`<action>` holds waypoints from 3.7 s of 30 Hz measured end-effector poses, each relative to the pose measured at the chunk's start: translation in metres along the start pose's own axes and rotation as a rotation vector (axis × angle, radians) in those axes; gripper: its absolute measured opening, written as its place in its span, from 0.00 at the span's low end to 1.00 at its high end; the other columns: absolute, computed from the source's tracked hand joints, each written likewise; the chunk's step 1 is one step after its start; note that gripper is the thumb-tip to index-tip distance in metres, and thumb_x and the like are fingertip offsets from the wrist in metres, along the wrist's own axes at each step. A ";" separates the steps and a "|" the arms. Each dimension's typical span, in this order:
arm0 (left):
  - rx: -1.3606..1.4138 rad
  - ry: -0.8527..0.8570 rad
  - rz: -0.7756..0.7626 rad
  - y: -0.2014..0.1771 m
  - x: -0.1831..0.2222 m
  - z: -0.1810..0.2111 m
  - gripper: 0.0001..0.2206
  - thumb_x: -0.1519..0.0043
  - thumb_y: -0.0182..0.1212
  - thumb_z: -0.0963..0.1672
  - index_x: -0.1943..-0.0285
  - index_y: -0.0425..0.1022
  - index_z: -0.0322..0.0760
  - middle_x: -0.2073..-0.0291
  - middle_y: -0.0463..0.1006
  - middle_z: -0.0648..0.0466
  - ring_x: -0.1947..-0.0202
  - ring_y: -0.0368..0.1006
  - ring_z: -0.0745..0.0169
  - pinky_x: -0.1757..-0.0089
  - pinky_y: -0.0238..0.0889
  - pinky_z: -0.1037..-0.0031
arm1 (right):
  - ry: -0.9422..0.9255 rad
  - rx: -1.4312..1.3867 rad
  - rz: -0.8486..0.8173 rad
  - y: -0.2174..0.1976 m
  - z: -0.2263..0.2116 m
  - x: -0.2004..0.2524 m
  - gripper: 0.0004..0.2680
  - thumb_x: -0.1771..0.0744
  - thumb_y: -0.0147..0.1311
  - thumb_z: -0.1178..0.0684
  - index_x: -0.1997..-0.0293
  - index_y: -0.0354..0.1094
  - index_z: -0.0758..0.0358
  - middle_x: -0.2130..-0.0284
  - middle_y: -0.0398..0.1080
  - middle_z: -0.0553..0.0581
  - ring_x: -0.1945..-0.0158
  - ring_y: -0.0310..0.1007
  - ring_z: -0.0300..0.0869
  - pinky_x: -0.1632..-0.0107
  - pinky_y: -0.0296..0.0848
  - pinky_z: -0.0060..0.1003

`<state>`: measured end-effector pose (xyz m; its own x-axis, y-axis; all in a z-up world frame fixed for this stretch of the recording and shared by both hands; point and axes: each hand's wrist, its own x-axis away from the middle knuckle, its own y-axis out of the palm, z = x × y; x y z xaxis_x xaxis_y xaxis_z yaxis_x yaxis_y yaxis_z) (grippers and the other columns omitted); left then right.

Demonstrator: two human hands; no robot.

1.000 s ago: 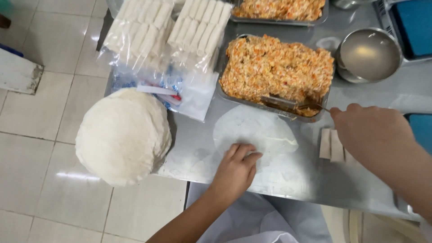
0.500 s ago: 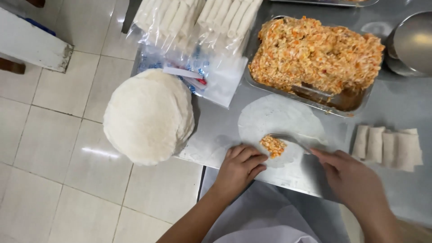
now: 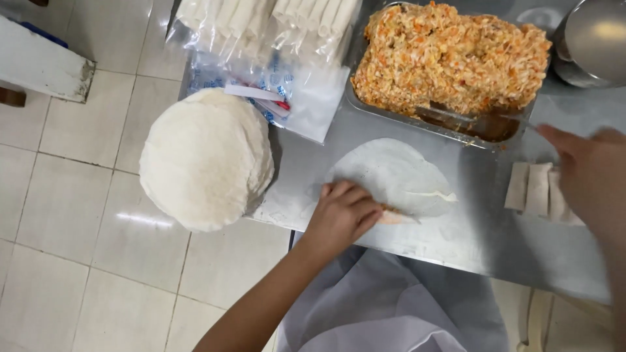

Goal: A person is manually assembling lumpia by peeling wrappers, adding filling with a fork, and rolling them into tight cylinders on a metal table.

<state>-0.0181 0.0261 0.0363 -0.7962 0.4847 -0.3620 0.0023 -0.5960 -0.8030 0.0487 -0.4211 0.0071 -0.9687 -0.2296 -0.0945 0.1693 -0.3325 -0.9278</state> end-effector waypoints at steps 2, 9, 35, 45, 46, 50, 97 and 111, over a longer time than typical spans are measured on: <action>0.008 -0.020 0.001 0.012 -0.012 -0.011 0.05 0.35 0.64 0.46 0.64 0.80 0.48 0.63 0.77 0.64 0.54 0.67 0.59 0.57 0.51 0.63 | -0.018 -0.055 0.115 -0.044 -0.045 -0.019 0.16 0.29 0.55 0.52 0.33 0.75 0.32 0.61 0.68 0.53 0.64 0.67 0.47 0.60 0.68 0.40; -0.006 -0.153 0.161 0.031 -0.019 -0.017 0.05 0.35 0.64 0.45 0.56 0.84 0.46 0.60 0.78 0.57 0.49 0.71 0.55 0.53 0.61 0.64 | -0.304 -0.681 0.152 -0.101 -0.227 0.014 0.08 0.31 0.53 0.53 0.50 0.76 0.61 0.52 0.71 0.60 0.45 0.70 0.49 0.41 0.69 0.40; -0.121 -0.427 -0.091 -0.010 0.049 -0.021 0.16 0.36 0.58 0.42 0.39 0.76 0.54 0.75 0.78 0.55 0.76 0.75 0.53 0.77 0.68 0.61 | -0.378 -0.928 0.226 -0.129 -0.247 -0.002 0.06 0.33 0.59 0.51 0.53 0.77 0.44 0.56 0.78 0.37 0.59 0.71 0.41 0.58 0.64 0.38; 0.080 0.164 -0.008 -0.001 0.005 0.010 0.12 0.34 0.55 0.35 0.43 0.75 0.35 0.52 0.75 0.51 0.53 0.71 0.52 0.48 0.68 0.66 | -0.271 -0.888 0.216 -0.090 -0.204 0.024 0.19 0.35 0.61 0.46 0.36 0.68 0.49 0.43 0.69 0.50 0.40 0.68 0.48 0.39 0.62 0.46; 0.081 0.176 -0.016 0.002 0.002 0.008 0.12 0.34 0.55 0.35 0.43 0.75 0.35 0.52 0.75 0.51 0.53 0.71 0.52 0.48 0.68 0.66 | -0.257 -0.888 0.220 -0.084 -0.193 0.032 0.19 0.35 0.61 0.46 0.36 0.68 0.49 0.43 0.69 0.50 0.40 0.68 0.48 0.39 0.62 0.46; -0.014 0.187 -0.067 0.018 0.002 0.008 0.18 0.36 0.57 0.35 0.39 0.76 0.41 0.49 0.73 0.50 0.49 0.66 0.50 0.48 0.64 0.63 | -0.115 -0.632 0.060 -0.077 -0.170 0.056 0.06 0.35 0.60 0.46 0.55 0.75 0.42 0.73 0.70 0.44 0.65 0.71 0.44 0.65 0.67 0.43; 0.517 -0.359 -0.165 0.023 0.021 0.004 0.13 0.40 0.67 0.42 0.46 0.81 0.52 0.70 0.80 0.61 0.59 0.72 0.59 0.50 0.64 0.70 | -0.272 -0.969 0.106 -0.108 -0.209 0.043 0.17 0.39 0.66 0.39 0.49 0.73 0.48 0.59 0.77 0.44 0.54 0.74 0.45 0.47 0.66 0.43; 0.110 0.087 0.077 0.013 0.009 -0.013 0.09 0.33 0.65 0.46 0.49 0.78 0.38 0.53 0.76 0.51 0.52 0.69 0.51 0.49 0.67 0.64 | -0.125 -0.804 0.246 -0.088 -0.220 0.042 0.12 0.33 0.57 0.41 0.43 0.75 0.34 0.59 0.70 0.41 0.56 0.66 0.41 0.53 0.56 0.39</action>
<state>-0.0174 0.0311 0.0164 -0.7406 0.4860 -0.4640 -0.0091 -0.6977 -0.7163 -0.0464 -0.2002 0.0052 -0.8860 -0.3254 -0.3303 0.1460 0.4804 -0.8648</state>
